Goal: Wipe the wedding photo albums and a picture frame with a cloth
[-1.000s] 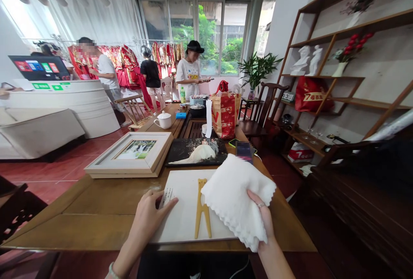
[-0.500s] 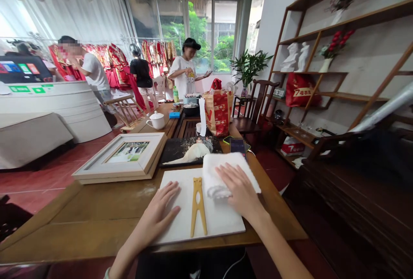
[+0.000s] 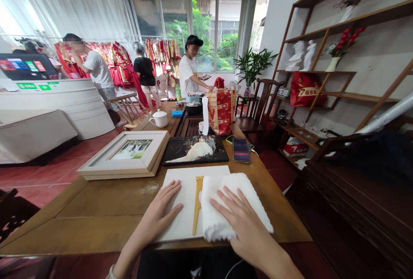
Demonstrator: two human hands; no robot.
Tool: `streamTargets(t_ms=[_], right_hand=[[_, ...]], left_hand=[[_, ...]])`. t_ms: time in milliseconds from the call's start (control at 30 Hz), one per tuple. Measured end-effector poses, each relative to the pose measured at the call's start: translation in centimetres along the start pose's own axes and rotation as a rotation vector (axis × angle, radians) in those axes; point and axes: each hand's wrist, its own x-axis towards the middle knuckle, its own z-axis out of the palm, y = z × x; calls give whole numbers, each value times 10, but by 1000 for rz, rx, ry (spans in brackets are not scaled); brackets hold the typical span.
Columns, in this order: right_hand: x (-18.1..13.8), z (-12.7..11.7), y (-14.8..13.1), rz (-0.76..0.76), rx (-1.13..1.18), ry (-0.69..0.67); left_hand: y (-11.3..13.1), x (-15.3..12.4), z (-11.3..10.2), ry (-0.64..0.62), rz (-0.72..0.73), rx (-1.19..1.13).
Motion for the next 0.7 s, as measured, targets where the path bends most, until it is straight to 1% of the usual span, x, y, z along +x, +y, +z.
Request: streamTargets(t_ms=[67, 100, 167, 233, 433, 500, 600, 700], right_hand=[[-22, 2, -5, -34, 55, -7], [-28, 3, -6, -37, 78, -10], [-28, 3, -2, -16, 112, 12], [-13, 2, 6, 23, 132, 57], [70, -5, 35, 79, 100, 104], [90, -6, 40, 94, 92, 118], [100, -5, 41, 105, 83, 125], [82, -3, 30, 95, 78, 106]], left_hand=[[0, 0, -1, -10, 1, 4], [0, 0, -1, -15, 5, 5], [1, -1, -3, -20, 17, 7], [2, -1, -4, -23, 24, 6], [2, -1, -5, -41, 7, 9], [2, 0, -5, -42, 3, 7], [2, 0, -4, -34, -1, 4], [1, 0, -3, -31, -5, 0]])
